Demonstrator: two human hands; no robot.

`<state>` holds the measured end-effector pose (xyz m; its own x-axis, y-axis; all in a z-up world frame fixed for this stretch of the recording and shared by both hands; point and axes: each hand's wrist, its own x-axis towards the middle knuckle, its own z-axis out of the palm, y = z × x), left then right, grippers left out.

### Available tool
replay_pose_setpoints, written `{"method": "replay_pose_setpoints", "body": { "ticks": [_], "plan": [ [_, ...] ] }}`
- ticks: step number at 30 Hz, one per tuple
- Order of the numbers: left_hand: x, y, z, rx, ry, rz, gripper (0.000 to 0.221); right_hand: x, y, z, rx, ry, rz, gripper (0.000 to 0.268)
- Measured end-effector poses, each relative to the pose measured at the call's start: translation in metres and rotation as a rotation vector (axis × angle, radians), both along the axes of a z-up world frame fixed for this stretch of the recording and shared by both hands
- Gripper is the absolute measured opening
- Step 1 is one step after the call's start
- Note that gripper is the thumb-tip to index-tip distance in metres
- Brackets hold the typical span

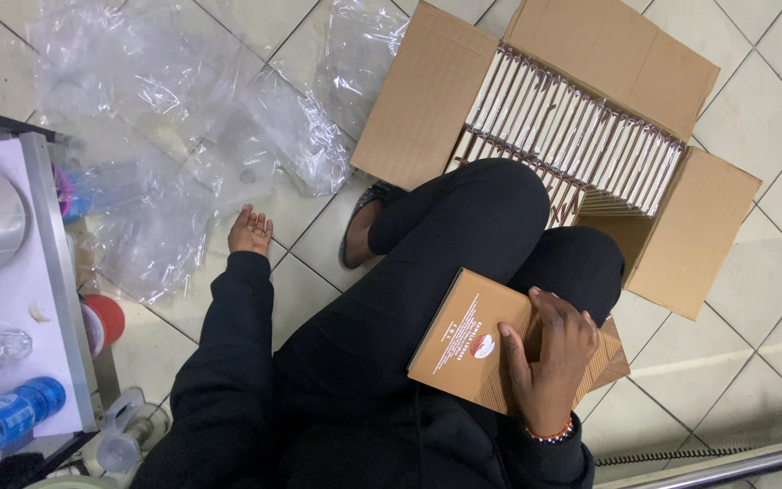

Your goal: The person places brown notebooks into clear plastic sleeves, seals the sleeves, and places the packed notebooks into a cardboard box while sitting on the floor.

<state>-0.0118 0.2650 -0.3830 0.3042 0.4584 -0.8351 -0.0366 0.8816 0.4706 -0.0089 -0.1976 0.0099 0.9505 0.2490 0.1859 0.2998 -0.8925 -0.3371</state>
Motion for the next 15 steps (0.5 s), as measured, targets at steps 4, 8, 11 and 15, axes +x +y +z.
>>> {"method": "replay_pose_setpoints", "body": {
  "ticks": [4, 8, 11, 15],
  "plan": [
    [0.006, -0.007, 0.001, 0.105, 0.2, 0.084, 0.004, -0.003, -0.002, -0.004, -0.001, -0.001, -0.011, 0.045],
    [0.026, -0.069, 0.077, 0.884, 0.02, 0.124, 0.013, -0.002, -0.005, -0.006, 0.012, 0.003, 0.005, 0.048],
    [0.044, -0.096, 0.163, 1.009, -0.136, 0.128, 0.009, 0.002, 0.001, 0.009, 0.048, 0.044, 0.018, 0.049],
    [0.052, -0.084, 0.223, 0.958, -0.032, 0.192, 0.005, 0.007, -0.012, 0.041, 0.25, 0.111, -0.01, 0.063]
  ]
}}
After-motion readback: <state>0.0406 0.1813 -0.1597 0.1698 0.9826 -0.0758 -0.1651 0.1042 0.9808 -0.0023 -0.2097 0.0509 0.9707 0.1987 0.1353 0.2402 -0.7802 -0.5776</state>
